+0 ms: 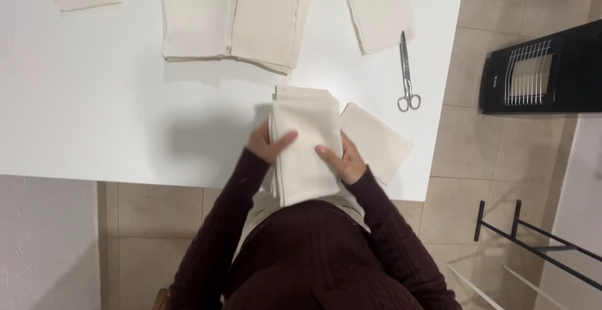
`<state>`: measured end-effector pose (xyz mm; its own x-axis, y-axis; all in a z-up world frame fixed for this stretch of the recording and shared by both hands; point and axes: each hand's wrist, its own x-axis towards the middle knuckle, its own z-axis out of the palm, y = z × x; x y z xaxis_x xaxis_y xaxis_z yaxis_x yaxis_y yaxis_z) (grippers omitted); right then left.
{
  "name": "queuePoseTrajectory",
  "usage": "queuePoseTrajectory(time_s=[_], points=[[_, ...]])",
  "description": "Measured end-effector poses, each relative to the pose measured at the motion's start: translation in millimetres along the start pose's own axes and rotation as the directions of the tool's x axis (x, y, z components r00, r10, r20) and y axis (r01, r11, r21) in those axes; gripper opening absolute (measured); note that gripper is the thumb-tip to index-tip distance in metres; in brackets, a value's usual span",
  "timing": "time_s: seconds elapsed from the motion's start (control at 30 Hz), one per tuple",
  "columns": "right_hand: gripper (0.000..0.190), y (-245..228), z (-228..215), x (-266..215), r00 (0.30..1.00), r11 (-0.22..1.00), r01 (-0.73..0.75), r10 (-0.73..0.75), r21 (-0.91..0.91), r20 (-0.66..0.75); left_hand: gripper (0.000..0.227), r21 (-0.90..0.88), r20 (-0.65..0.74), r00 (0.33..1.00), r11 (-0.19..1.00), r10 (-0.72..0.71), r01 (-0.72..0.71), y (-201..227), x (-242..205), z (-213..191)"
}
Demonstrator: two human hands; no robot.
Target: Folding white rectangular pieces of fabric and stacking them on a table.
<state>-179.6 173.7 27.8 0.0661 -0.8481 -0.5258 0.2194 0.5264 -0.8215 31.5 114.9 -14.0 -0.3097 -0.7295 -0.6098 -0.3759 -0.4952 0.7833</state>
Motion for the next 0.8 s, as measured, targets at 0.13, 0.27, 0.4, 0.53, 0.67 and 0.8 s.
queuePoseTrajectory(time_s=[0.13,0.27,0.4,0.53,0.67,0.8], points=[[0.026,3,-31,15,0.97,0.971,0.221,-0.228,-0.087,-0.081,0.023,-0.277,-0.143,0.901,0.857,0.409,-0.433,39,-5,-20],[0.047,-84,-12,12,0.598,0.607,0.787,-0.706,-0.11,0.378,0.046,-0.16,-0.022,0.536,0.526,0.844,-0.835,113,-50,-27],[0.023,-25,-10,21,0.588,0.468,0.795,-0.752,-0.386,0.298,0.023,-0.009,0.141,0.509,0.515,0.849,-0.857,46,-49,-20],[0.024,75,-31,39,0.53,0.133,0.73,-0.729,-0.67,0.433,0.028,0.325,0.192,0.546,0.472,0.816,-0.82,-44,-26,-8],[0.023,89,-23,28,0.557,0.101,0.628,-0.751,-0.772,0.355,0.035,0.419,0.257,0.594,0.466,0.762,-0.78,-46,-28,-12],[0.025,84,-21,38,0.482,-0.039,0.563,-0.796,-0.825,0.367,0.011,0.509,0.001,0.687,0.591,0.726,-0.625,-23,-16,-10]])
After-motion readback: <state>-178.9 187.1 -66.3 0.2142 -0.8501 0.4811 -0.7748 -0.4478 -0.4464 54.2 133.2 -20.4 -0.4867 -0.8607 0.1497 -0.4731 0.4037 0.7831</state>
